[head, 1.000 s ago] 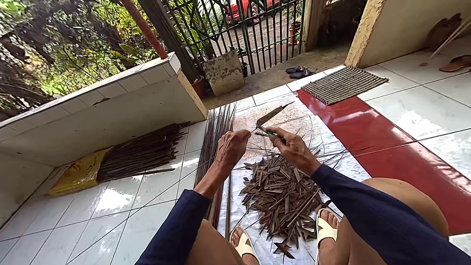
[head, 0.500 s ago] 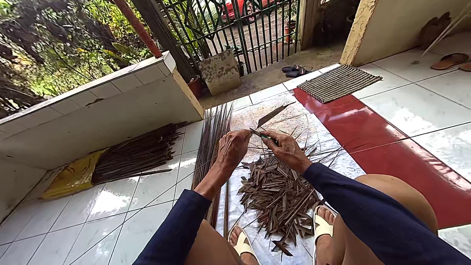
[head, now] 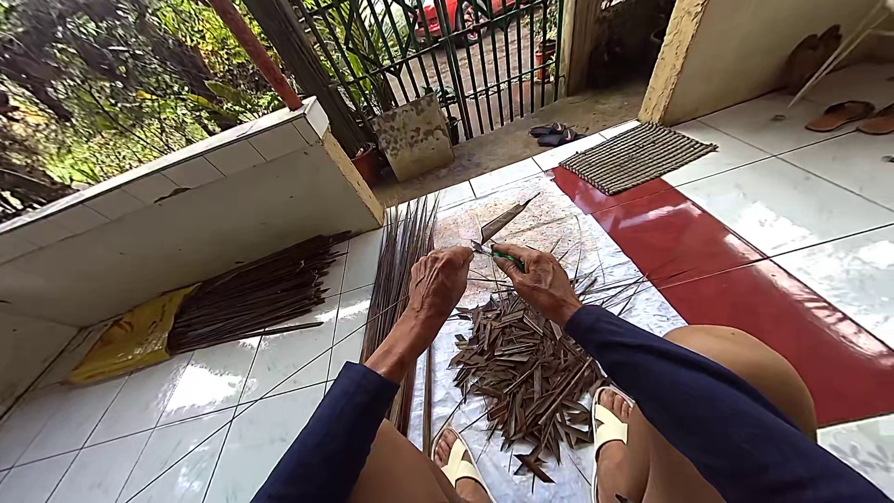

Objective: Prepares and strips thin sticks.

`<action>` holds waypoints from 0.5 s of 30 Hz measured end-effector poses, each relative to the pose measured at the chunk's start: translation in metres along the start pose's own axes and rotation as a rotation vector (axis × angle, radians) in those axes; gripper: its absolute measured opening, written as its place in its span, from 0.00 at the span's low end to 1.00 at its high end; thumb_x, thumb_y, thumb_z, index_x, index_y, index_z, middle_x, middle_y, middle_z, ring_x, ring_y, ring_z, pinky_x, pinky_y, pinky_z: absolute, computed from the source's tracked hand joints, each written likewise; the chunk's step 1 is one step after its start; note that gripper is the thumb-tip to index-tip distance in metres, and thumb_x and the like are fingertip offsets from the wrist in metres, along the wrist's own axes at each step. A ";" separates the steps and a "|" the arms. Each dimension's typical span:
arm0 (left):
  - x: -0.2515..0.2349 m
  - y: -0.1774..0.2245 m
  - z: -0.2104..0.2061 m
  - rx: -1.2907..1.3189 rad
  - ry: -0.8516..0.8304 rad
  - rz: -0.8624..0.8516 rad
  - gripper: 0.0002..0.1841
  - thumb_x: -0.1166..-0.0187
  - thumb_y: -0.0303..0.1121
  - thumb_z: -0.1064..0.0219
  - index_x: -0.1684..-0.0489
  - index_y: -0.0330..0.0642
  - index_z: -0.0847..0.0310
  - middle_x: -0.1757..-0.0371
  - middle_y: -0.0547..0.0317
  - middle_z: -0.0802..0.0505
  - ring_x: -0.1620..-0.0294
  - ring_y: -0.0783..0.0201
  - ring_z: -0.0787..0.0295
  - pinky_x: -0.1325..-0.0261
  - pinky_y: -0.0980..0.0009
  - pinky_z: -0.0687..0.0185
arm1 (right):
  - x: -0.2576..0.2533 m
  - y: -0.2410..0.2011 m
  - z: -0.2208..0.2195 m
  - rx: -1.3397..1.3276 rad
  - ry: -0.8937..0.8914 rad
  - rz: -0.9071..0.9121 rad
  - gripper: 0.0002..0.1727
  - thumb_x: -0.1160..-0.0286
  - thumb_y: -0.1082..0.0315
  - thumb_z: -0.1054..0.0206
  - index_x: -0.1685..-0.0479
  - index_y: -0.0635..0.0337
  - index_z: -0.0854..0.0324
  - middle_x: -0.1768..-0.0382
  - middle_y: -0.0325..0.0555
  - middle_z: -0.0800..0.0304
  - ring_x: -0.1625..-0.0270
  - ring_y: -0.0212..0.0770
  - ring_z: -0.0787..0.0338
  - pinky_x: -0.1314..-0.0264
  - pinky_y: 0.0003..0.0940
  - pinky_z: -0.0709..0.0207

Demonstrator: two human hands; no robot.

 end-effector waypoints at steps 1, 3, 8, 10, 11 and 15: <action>0.000 0.001 0.000 -0.017 -0.004 0.005 0.14 0.11 0.40 0.40 0.48 0.53 0.06 0.63 0.54 0.04 0.60 0.50 0.06 0.57 0.46 0.15 | 0.000 0.001 0.000 0.010 -0.003 -0.011 0.21 0.10 0.48 0.44 0.27 0.38 0.14 0.46 0.41 0.05 0.51 0.45 0.08 0.47 0.57 0.18; 0.002 0.003 0.000 -0.058 -0.013 0.011 0.13 0.11 0.40 0.41 0.51 0.53 0.06 0.67 0.53 0.05 0.63 0.49 0.07 0.60 0.46 0.16 | -0.001 0.003 -0.001 0.028 -0.002 -0.032 0.21 0.09 0.48 0.44 0.27 0.38 0.14 0.47 0.42 0.05 0.50 0.47 0.08 0.46 0.58 0.18; 0.006 0.006 -0.001 -0.142 -0.056 0.024 0.13 0.11 0.41 0.41 0.54 0.53 0.07 0.70 0.53 0.08 0.65 0.49 0.08 0.63 0.47 0.17 | -0.010 0.019 0.000 0.021 0.015 -0.072 0.22 0.09 0.47 0.46 0.26 0.38 0.15 0.49 0.44 0.05 0.47 0.48 0.07 0.43 0.61 0.19; 0.008 0.008 0.000 -0.161 -0.072 0.031 0.13 0.11 0.40 0.41 0.54 0.53 0.08 0.70 0.53 0.07 0.65 0.49 0.08 0.63 0.47 0.17 | -0.014 0.026 0.000 0.025 0.011 -0.095 0.23 0.09 0.46 0.47 0.26 0.38 0.15 0.47 0.44 0.05 0.44 0.49 0.08 0.41 0.62 0.20; 0.009 0.009 0.000 -0.166 -0.074 0.025 0.13 0.11 0.40 0.41 0.55 0.52 0.08 0.70 0.53 0.08 0.65 0.49 0.08 0.64 0.47 0.17 | -0.015 0.029 -0.001 0.031 0.010 -0.108 0.23 0.09 0.46 0.47 0.26 0.38 0.15 0.46 0.44 0.05 0.43 0.50 0.08 0.41 0.63 0.20; 0.017 0.016 0.003 -0.198 -0.069 -0.017 0.12 0.13 0.38 0.40 0.60 0.49 0.09 0.73 0.53 0.09 0.69 0.50 0.09 0.68 0.49 0.18 | -0.019 0.038 -0.003 0.055 0.001 -0.153 0.23 0.08 0.46 0.47 0.25 0.38 0.15 0.44 0.46 0.05 0.40 0.52 0.09 0.39 0.64 0.22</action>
Point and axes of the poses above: each hand's wrist, its own x-axis away from the middle knuckle, its own z-axis out of the back of the hand, y = z × x, the point moved 8 cm from there along -x, towards the middle knuckle
